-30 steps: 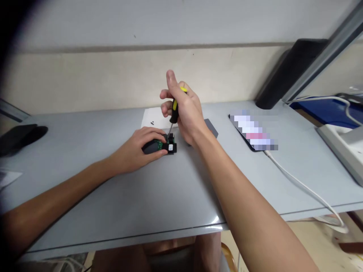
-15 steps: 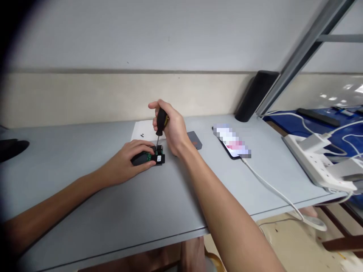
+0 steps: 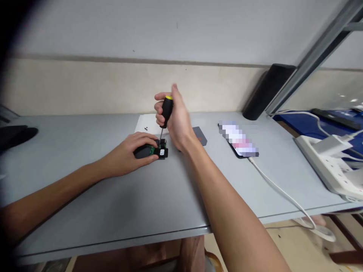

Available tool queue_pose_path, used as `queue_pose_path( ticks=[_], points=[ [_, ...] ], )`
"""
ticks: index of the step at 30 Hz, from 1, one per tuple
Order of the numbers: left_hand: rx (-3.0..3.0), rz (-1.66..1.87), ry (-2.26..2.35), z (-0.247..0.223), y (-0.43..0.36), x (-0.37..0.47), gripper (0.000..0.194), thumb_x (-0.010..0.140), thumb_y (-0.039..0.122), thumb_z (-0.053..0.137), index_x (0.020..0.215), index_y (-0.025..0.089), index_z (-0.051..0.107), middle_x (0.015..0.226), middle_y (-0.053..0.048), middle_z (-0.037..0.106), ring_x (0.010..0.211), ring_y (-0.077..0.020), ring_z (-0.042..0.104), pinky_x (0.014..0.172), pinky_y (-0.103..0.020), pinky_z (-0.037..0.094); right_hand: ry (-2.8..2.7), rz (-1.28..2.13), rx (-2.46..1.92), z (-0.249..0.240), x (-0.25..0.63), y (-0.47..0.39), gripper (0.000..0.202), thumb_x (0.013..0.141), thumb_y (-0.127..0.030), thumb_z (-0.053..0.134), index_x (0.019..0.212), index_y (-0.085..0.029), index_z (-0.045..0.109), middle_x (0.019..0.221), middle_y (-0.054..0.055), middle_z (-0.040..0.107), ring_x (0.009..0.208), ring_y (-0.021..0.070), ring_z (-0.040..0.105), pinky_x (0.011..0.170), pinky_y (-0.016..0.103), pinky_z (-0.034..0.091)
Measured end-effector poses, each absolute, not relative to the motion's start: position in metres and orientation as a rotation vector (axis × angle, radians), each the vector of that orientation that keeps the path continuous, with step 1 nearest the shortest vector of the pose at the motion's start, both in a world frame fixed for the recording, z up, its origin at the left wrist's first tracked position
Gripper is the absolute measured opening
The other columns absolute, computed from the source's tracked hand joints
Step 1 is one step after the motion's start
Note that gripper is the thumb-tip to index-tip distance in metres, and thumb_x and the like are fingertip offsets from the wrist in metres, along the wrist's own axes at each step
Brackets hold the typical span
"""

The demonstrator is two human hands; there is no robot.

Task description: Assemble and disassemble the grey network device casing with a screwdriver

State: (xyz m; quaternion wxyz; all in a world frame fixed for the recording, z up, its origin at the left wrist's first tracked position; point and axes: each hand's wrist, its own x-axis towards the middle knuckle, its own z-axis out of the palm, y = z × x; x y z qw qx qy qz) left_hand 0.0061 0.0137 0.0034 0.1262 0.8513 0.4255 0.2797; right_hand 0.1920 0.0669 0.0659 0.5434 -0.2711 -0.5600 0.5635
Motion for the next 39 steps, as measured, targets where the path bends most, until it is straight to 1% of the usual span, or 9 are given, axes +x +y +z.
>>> queue_pose_path(
  ticks=[4,7,13,19,24,28,31,35,39],
  points=[
    [2.474,0.805,1.231,0.003,0.014,0.005,0.023,0.096,0.047,0.066,0.106,0.027,0.07,0.126,-0.007,0.075,0.123,-0.0277,0.066,0.112,-0.049,0.048,-1.446,1.308,-0.643,0.066,0.197,0.07,0.054,0.092,-0.08,0.052,0.095,-0.027,0.056,0.082,0.003,0.058,0.071,0.017,0.059,0.061,0.031,0.049],
    [2.474,0.794,1.235,0.003,0.015,0.004,0.023,0.096,0.049,0.067,0.105,0.028,0.07,0.127,-0.007,0.074,0.123,-0.0287,0.066,0.11,-0.049,0.048,-1.388,1.356,-0.613,0.065,0.198,0.07,0.052,0.085,-0.076,0.067,0.09,-0.027,0.051,0.088,0.003,0.061,0.08,0.0175,0.064,0.067,0.032,0.052],
    [2.497,0.832,1.269,0.002,0.014,0.019,0.019,0.1,0.044,0.061,0.103,0.025,0.065,0.127,-0.009,0.073,0.121,-0.0285,0.065,0.108,-0.049,0.048,-1.195,1.35,-0.599,0.063,0.193,0.073,0.067,0.072,-0.077,0.082,0.091,-0.029,0.039,0.075,-0.007,0.05,0.06,0.0101,0.048,0.056,0.027,0.042],
    [2.411,0.822,1.322,0.002,0.012,0.023,0.023,0.096,0.044,0.064,0.109,0.026,0.06,0.12,-0.006,0.074,0.114,-0.0279,0.067,0.107,-0.049,0.05,-1.323,1.251,-0.67,0.061,0.199,0.08,0.061,0.082,-0.086,0.065,0.098,-0.029,0.051,0.066,-0.007,0.043,0.051,0.012,0.043,0.051,0.03,0.036],
    [2.404,0.805,1.309,0.003,0.011,0.016,0.029,0.095,0.047,0.064,0.116,0.026,0.063,0.125,-0.007,0.075,0.121,-0.0301,0.067,0.112,-0.052,0.048,-1.188,1.428,-0.573,0.064,0.204,0.077,0.044,0.091,-0.07,0.066,0.101,-0.028,0.063,0.072,-0.004,0.053,0.062,0.0136,0.054,0.058,0.03,0.043],
    [2.421,0.782,1.293,0.005,0.008,0.016,0.026,0.096,0.045,0.062,0.114,0.027,0.065,0.126,-0.006,0.075,0.122,-0.0294,0.067,0.114,-0.052,0.047,-1.08,1.545,-0.503,0.064,0.203,0.071,0.045,0.076,-0.056,0.088,0.088,-0.026,0.058,0.083,-0.002,0.06,0.073,0.0127,0.059,0.064,0.027,0.046],
    [2.42,0.793,1.282,0.007,0.006,0.017,0.024,0.097,0.043,0.061,0.114,0.027,0.065,0.124,-0.005,0.076,0.124,-0.029,0.068,0.116,-0.053,0.046,-1.069,1.569,-0.482,0.065,0.2,0.067,0.057,0.067,-0.055,0.096,0.082,-0.025,0.049,0.079,-0.004,0.057,0.065,0.0097,0.05,0.058,0.025,0.04],
    [2.453,0.788,1.275,0.01,0.004,0.018,0.022,0.098,0.042,0.06,0.113,0.027,0.065,0.129,-0.007,0.075,0.126,-0.0298,0.068,0.116,-0.054,0.047,-1.07,1.583,-0.468,0.068,0.199,0.066,0.052,0.075,-0.061,0.088,0.086,-0.026,0.052,0.066,-0.008,0.041,0.055,0.0086,0.035,0.053,0.026,0.032],
    [2.508,0.773,1.263,0.01,0.003,0.018,0.02,0.099,0.037,0.054,0.112,0.025,0.064,0.136,-0.011,0.073,0.132,-0.031,0.066,0.116,-0.056,0.046,-1.093,1.646,-0.459,0.07,0.202,0.066,0.035,0.078,-0.044,0.082,0.101,-0.024,0.066,0.072,-0.005,0.05,0.063,0.0107,0.045,0.058,0.026,0.039]
  ],
)
